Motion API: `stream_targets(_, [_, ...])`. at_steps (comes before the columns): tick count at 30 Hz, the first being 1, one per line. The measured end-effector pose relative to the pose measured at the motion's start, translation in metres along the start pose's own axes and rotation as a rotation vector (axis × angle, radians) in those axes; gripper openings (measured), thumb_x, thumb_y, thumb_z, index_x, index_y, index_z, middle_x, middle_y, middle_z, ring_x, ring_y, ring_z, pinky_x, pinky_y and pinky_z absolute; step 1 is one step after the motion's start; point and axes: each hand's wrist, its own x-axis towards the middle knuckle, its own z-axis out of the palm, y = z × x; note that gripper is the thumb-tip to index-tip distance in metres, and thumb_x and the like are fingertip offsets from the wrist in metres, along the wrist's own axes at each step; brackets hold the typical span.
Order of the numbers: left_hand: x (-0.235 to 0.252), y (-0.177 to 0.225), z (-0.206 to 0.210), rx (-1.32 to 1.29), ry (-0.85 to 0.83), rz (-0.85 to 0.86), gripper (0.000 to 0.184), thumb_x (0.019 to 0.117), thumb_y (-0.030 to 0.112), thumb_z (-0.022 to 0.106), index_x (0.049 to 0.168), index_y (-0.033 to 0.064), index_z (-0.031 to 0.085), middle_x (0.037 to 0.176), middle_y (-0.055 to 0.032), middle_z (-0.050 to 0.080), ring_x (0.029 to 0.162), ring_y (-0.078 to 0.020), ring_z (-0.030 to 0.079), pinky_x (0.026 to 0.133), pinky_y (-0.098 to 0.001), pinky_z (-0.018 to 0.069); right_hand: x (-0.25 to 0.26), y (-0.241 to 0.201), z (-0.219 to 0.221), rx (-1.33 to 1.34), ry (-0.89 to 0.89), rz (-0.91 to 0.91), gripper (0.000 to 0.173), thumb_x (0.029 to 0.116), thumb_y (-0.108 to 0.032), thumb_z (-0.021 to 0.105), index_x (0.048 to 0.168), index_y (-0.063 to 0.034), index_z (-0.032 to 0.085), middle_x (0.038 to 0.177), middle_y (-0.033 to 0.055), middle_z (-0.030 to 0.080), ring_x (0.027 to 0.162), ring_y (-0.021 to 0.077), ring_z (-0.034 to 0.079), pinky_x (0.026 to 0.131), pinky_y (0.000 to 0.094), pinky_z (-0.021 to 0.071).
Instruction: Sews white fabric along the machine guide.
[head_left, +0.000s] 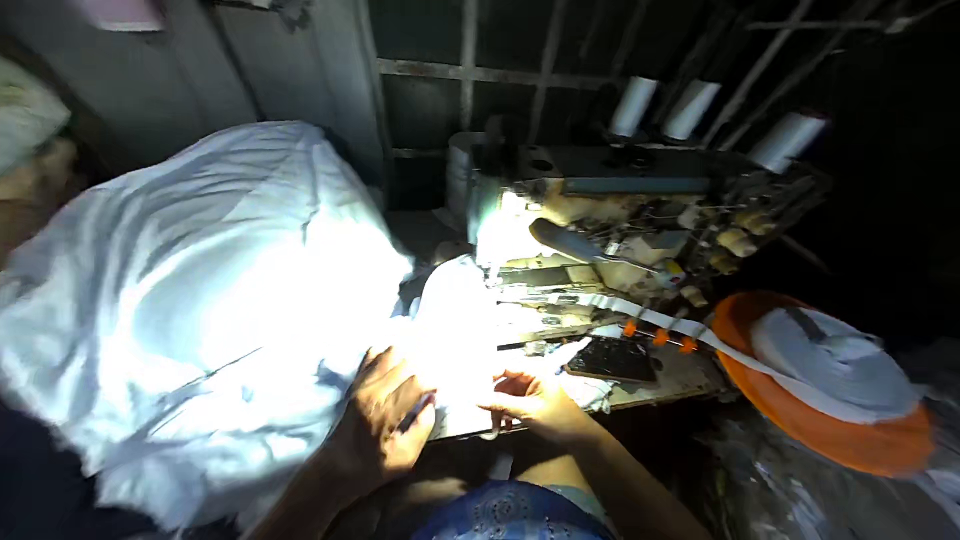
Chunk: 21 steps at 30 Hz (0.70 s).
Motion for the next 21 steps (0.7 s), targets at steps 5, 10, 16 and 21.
stream_targets(5, [-0.036, -0.015, 0.065, 0.294, -0.016, -0.115, 0.062, 0.0894, 0.046, 0.055, 0.102, -0.0134, 0.064, 0.112, -0.0409, 0.062, 0.114, -0.0630, 0.056, 0.101, -0.0723, 0.0377, -0.004, 0.003, -0.006, 0.017, 0.161, -0.260, 0.011, 0.0900, 0.009, 0.064, 0.092, -0.0012, 0.067, 0.084, -0.0027, 0.073, 0.070, -0.0007, 0.067, 0.062, 0.0160, 0.0551])
stream_targets(10, [0.002, -0.050, 0.036, 0.183, 0.092, -0.335, 0.039, 0.0957, 0.013, 0.044, 0.112, -0.0177, 0.061, 0.101, -0.0361, 0.067, 0.089, -0.0494, 0.070, 0.078, -0.0596, 0.0538, -0.002, 0.003, -0.010, 0.090, 0.164, -0.359, 0.020, 0.0864, 0.014, 0.065, 0.091, -0.0043, 0.069, 0.090, -0.0038, 0.074, 0.072, -0.0013, 0.067, 0.066, 0.0166, 0.0573])
stream_targets(16, [0.050, -0.068, -0.014, 0.458, -0.077, -0.115, 0.032, 0.0837, -0.002, 0.061, 0.113, -0.0137, 0.064, 0.130, -0.0347, 0.058, 0.111, -0.0549, 0.059, 0.087, -0.0672, 0.0452, -0.004, 0.038, 0.000, -0.145, 0.195, -0.264, 0.010, 0.0906, 0.006, 0.064, 0.095, 0.0010, 0.071, 0.087, -0.0029, 0.074, 0.077, -0.0011, 0.068, 0.075, 0.0185, 0.0584])
stream_targets(21, [-0.011, -0.016, 0.032, 0.205, -0.235, 0.063, 0.037, 0.0967, 0.048, 0.056, 0.098, 0.0163, 0.074, 0.101, -0.0100, 0.073, 0.104, -0.0304, 0.068, 0.098, -0.0506, 0.0496, -0.019, 0.057, -0.018, -0.251, 0.183, -0.274, 0.008, 0.0934, 0.000, 0.066, 0.098, -0.0021, 0.072, 0.090, -0.0019, 0.074, 0.081, 0.0021, 0.070, 0.078, 0.0215, 0.0604])
